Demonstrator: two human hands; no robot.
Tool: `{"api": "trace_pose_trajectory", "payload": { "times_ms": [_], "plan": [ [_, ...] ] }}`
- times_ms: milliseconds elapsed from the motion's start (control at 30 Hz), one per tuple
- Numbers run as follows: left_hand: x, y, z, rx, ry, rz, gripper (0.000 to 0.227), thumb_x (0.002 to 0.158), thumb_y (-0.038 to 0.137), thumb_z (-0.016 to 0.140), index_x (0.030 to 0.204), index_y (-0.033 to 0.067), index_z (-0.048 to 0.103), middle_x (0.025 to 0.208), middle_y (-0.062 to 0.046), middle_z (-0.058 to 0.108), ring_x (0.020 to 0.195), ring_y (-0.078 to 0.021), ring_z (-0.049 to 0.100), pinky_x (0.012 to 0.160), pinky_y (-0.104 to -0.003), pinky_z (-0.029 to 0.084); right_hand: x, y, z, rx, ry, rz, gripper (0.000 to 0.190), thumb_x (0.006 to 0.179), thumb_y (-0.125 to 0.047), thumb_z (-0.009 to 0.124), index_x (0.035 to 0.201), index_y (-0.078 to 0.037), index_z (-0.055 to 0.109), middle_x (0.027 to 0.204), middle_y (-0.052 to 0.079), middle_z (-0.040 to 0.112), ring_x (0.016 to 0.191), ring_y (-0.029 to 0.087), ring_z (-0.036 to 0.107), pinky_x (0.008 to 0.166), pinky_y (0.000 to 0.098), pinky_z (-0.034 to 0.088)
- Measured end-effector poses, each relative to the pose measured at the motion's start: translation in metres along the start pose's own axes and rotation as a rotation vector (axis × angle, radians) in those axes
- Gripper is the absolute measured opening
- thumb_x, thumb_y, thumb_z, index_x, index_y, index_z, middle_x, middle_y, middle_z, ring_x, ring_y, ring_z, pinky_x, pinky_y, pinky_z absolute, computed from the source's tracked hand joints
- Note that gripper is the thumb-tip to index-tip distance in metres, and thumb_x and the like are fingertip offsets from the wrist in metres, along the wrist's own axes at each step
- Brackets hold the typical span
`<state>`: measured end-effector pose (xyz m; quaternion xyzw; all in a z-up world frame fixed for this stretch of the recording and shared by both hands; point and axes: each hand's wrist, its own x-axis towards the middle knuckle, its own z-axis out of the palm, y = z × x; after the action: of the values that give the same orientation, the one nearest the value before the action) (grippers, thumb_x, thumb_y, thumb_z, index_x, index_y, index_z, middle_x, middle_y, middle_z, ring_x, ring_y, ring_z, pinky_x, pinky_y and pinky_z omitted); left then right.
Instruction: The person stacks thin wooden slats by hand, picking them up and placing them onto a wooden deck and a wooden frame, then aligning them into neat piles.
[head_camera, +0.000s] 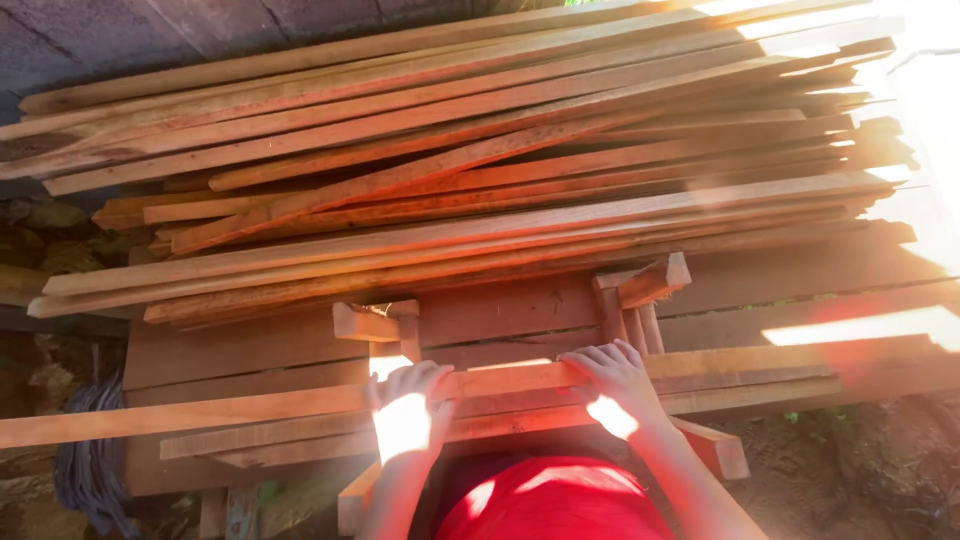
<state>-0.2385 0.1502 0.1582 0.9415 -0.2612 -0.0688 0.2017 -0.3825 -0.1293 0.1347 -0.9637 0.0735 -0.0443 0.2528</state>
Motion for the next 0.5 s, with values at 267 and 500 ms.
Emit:
{"api": "trace_pose_trajectory", "payload": {
  "times_ms": [267, 500],
  "plan": [
    [0.012, -0.032, 0.116, -0.055, -0.07, -0.132, 0.045, 0.073, 0.022, 0.083, 0.117, 0.0233, 0.071, 0.121, 0.004, 0.066, 0.125, -0.0194, 0.054, 0.119, -0.062, 0.016, 0.003, 0.03, 0.075, -0.121, 0.052, 0.176, 0.042, 0.083, -0.03, 0.075, 0.123, -0.02, 0.068, 0.121, -0.004, 0.069, 0.123, 0.023, 0.057, 0.118, 0.0557, 0.028],
    [0.033, -0.047, 0.15, -0.017, -0.093, -0.122, 0.036, 0.078, 0.017, 0.08, 0.114, 0.0192, 0.075, 0.117, 0.003, 0.071, 0.12, -0.0207, 0.057, 0.113, -0.048, 0.029, 0.011, 0.047, 0.108, -0.17, 0.073, 0.224, 0.041, 0.081, -0.027, 0.075, 0.121, -0.02, 0.068, 0.121, -0.004, 0.068, 0.125, 0.024, 0.055, 0.117, 0.0628, 0.027]
  ]
}}
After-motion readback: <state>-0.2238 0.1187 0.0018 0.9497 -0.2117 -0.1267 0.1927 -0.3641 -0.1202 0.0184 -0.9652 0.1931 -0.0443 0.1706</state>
